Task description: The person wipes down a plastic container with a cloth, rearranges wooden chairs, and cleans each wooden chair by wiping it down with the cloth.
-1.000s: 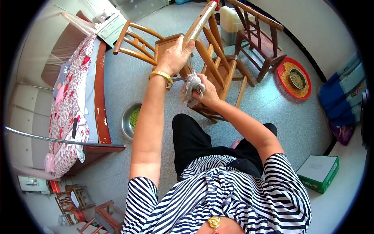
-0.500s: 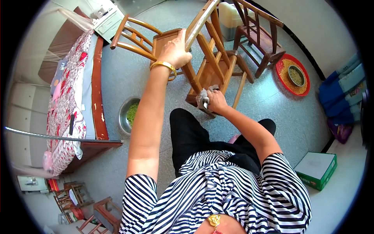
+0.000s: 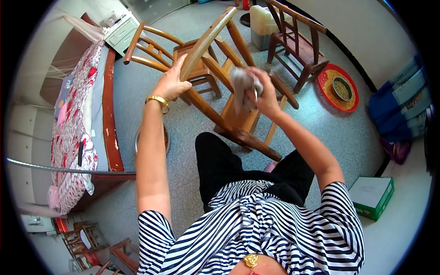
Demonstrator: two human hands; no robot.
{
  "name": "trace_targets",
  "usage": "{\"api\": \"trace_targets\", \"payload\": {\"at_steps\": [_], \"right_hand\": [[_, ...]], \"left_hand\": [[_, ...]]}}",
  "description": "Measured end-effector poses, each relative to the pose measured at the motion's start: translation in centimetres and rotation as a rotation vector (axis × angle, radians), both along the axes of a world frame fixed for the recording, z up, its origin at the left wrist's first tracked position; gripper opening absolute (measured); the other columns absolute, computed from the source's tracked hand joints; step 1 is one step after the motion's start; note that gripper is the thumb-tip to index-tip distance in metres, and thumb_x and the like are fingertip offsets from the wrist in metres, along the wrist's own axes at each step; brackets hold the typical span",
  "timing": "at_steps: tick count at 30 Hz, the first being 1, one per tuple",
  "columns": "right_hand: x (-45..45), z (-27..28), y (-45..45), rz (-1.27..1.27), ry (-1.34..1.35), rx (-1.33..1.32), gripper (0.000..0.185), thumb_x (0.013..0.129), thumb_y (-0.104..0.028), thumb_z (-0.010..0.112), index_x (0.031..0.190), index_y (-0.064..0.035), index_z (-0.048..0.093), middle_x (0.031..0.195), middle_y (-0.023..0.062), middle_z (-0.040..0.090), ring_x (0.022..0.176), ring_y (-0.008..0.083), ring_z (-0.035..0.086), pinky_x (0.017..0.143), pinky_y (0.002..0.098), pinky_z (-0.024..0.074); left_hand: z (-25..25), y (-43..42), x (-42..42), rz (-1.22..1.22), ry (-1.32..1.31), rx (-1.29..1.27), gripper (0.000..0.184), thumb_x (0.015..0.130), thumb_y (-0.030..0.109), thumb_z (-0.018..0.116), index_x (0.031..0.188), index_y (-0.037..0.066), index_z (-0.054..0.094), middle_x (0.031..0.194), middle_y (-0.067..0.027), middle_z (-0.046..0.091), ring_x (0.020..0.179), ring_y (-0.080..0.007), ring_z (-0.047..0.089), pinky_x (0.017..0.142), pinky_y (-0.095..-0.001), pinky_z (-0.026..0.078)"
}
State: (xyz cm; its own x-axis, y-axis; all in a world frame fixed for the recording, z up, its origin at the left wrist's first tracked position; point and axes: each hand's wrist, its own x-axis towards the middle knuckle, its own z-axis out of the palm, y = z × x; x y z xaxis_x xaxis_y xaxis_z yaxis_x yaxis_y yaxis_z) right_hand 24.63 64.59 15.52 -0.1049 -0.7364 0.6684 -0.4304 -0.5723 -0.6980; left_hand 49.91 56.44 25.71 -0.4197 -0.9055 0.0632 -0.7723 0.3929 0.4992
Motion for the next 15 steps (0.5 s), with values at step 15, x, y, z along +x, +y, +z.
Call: {"api": "trace_targets", "payload": {"at_steps": [15], "right_hand": [[1.5,-4.8,-1.1,-0.153,0.481,-0.14,0.045,0.056,-0.003,0.066,0.097,-0.0151,0.053,0.11,0.0142,0.041,0.099,0.0348,0.044,0.084,0.0394,0.0406]], "left_hand": [[1.3,5.5,-3.8,0.089,-0.127,-0.072,0.082,0.063,0.014,0.058,0.136,0.014,0.021,0.091,-0.024,0.058,0.08,-0.0334,0.059,0.074,-0.0375,0.046]]}}
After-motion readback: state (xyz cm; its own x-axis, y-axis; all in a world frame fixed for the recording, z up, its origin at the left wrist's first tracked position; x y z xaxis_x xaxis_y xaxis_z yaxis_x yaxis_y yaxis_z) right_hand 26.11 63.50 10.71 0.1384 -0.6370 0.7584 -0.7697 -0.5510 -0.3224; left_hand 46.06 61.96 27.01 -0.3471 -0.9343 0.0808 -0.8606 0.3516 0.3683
